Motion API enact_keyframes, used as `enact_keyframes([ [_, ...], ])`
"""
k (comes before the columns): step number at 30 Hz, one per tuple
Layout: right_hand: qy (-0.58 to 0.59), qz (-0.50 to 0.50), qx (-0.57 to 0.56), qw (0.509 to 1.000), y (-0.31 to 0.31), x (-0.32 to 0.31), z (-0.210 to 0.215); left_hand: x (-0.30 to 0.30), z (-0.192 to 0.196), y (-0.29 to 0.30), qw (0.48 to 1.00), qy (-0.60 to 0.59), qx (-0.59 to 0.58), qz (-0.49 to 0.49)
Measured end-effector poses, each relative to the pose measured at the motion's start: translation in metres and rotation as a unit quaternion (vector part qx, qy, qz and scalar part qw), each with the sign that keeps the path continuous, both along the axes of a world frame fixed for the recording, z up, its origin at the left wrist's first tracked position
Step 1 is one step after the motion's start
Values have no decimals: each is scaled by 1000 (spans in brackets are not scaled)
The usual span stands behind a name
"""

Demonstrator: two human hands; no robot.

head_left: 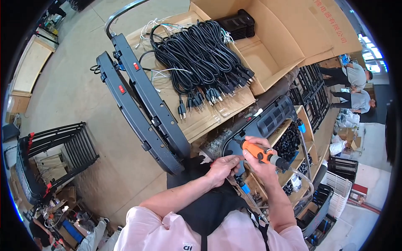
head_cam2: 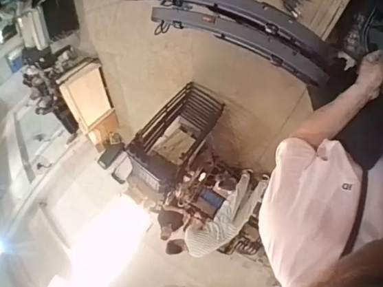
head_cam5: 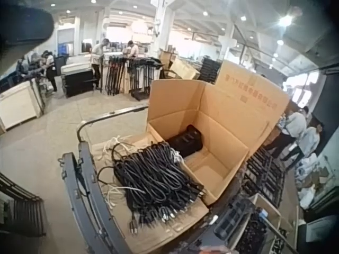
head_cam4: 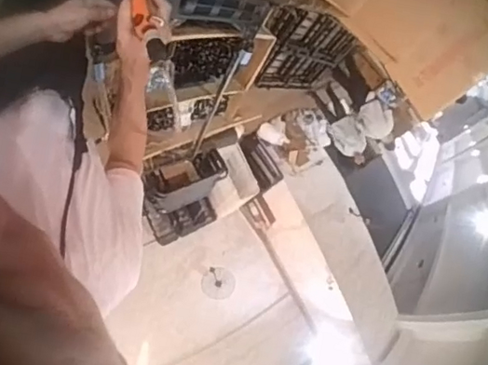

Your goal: Assemble plastic components onto a metal frame using a power screwdriver.

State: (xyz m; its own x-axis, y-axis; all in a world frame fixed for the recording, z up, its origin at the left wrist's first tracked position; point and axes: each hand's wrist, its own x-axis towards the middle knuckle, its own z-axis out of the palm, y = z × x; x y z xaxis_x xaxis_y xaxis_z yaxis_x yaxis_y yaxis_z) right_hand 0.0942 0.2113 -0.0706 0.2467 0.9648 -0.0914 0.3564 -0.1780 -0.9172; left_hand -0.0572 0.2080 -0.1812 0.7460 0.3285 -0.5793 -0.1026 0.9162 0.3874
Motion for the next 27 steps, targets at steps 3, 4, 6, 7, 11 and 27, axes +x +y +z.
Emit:
enact_keyframes([
  [3, 6, -2, 4, 1000, -1, 3, -6, 0, -1, 0, 999, -19, -39, 32],
  [4, 4, -3, 5, 1000, 0, 2, -6, 0, 2, 2, 998, -13, -54, 40],
  [6, 19, -12, 0, 1000, 2, 0, -7, -1, 4, 4, 996, -9, -69, 47],
  [7, 18, -12, 1, 1000, 2, 0, -7, -1, 3, 5, 996, -18, -67, 58],
  [11, 19, -8, -8, 1000, 2, 1, -8, 1, 3, 6, 992, -27, -85, 87],
  [27, 81, -61, 41, 994, -43, 82, 62, 92, 26, 37, 956, -89, -230, 157],
])
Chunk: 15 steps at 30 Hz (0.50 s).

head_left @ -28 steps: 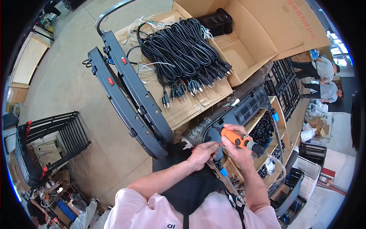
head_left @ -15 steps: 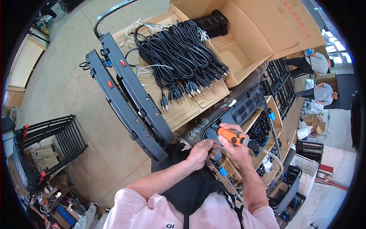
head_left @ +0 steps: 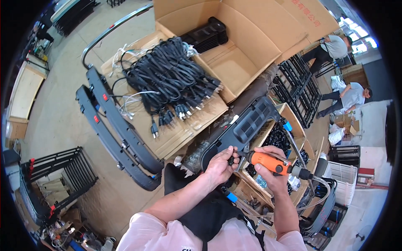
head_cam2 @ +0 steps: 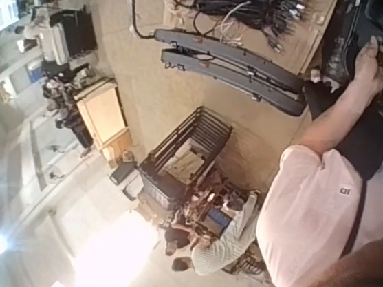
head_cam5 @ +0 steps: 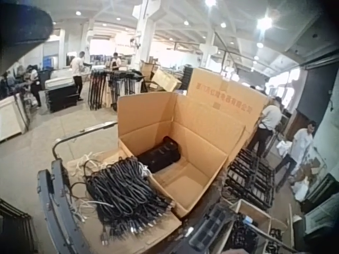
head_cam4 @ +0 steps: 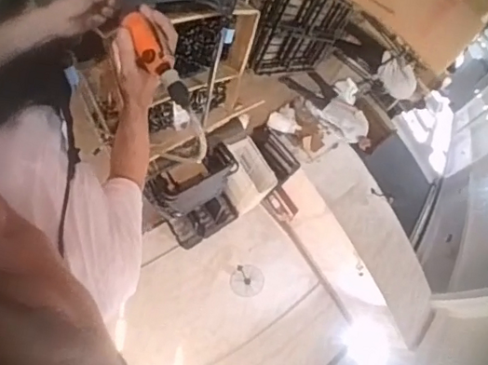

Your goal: Assemble plastic components onto a metal frame using a power screwdriver.

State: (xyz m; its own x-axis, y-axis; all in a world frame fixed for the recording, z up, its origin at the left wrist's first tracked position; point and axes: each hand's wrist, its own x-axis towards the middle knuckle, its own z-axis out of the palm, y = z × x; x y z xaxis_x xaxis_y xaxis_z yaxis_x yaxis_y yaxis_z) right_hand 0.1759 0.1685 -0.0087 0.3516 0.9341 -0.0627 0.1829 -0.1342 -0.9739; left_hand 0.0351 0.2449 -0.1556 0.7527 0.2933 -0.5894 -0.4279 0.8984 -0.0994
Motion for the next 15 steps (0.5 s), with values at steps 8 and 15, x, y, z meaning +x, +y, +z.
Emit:
enact_keyframes([
  [8, 8, -62, 7, 998, -9, 95, 24, 103, 25, 6, 999, -25, 11, -40],
  [15, -6, -140, 0, 990, -7, 182, 14, 222, 20, 11, 996, -10, 25, -81],
])
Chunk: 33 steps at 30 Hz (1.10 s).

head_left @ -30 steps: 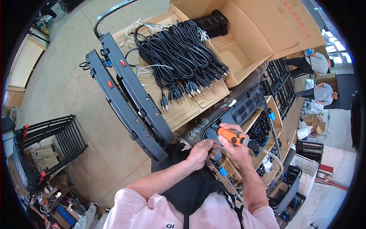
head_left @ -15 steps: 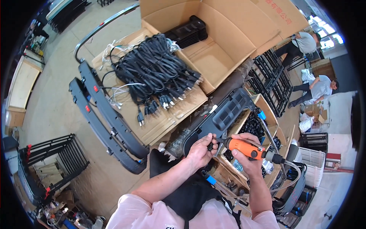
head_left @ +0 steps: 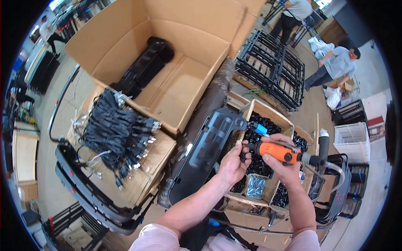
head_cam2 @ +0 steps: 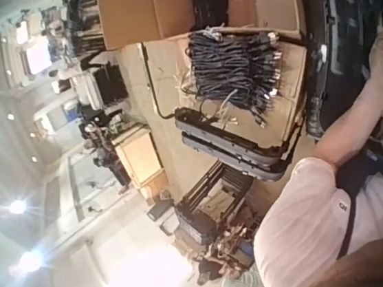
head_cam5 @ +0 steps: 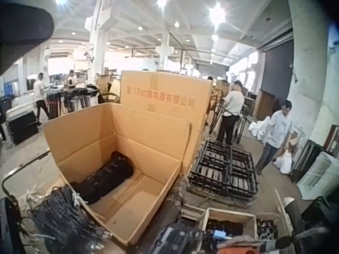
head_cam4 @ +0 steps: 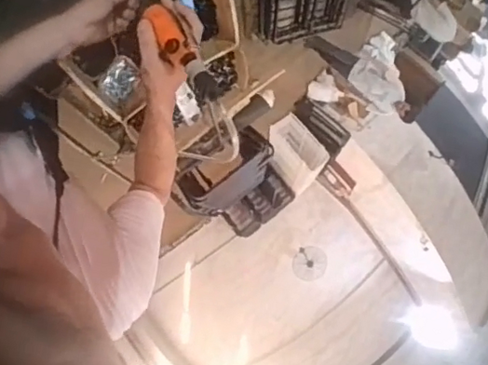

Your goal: Assemble plastic components onto a metal frame using a power screwdriver.

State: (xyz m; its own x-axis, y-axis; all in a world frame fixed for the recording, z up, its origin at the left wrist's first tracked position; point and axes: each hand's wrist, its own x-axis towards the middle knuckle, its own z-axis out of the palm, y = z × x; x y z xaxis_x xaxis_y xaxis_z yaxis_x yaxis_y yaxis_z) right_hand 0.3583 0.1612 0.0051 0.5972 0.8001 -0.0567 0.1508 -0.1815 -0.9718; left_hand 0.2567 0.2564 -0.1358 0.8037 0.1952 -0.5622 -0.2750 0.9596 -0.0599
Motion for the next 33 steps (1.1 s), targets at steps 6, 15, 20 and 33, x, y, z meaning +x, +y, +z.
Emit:
enact_keyframes([
  [6, -27, -70, 5, 997, 14, 82, -22, 44, -14, -10, 990, 44, 107, -79],
  [15, -10, -29, 8, 999, 40, 124, -57, 38, -30, -3, 962, 76, 222, -141],
  [20, -2, -17, 12, 1000, 44, 130, -63, 35, -24, 27, 940, 108, 275, -168],
  [33, -18, 71, -80, 994, 69, 145, -62, 50, -26, 38, 962, 106, 232, -100],
])
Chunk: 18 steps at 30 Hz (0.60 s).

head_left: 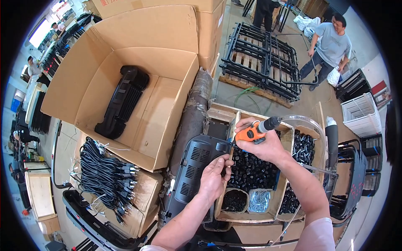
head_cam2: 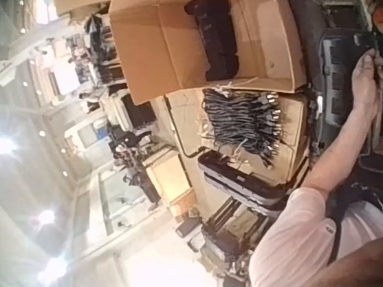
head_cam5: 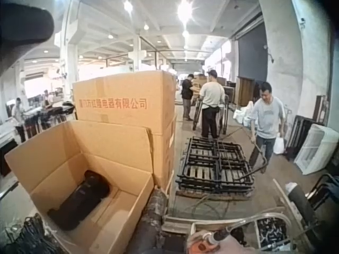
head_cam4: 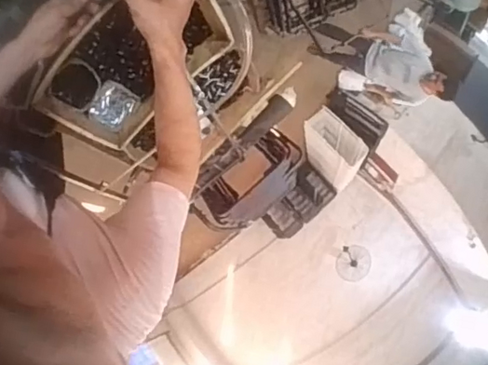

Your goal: Assemble plastic components onto a metal frame using a power screwdriver.

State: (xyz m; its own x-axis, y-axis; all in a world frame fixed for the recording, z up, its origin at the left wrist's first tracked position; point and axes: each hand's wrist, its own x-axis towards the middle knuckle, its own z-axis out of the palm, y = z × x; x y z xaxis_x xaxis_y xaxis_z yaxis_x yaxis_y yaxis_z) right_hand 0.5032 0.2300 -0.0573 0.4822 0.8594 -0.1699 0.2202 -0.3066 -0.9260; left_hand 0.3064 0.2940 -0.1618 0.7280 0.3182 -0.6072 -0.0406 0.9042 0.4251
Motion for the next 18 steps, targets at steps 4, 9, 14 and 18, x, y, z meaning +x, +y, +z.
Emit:
enact_keyframes([
  [4, -39, 11, 21, 999, 3, 2, -11, 5, -2, -2, 1000, 5, -29, 0],
  [9, -32, 21, 26, 999, -7, 0, -12, 8, -19, -8, 997, -14, -71, 17],
  [14, -25, 29, 3, 999, -9, -2, -12, 19, -14, -14, 995, 21, -78, 60],
  [18, -23, 26, 5, 999, -9, -4, -8, 23, -9, -13, 993, 20, -94, 67],
])
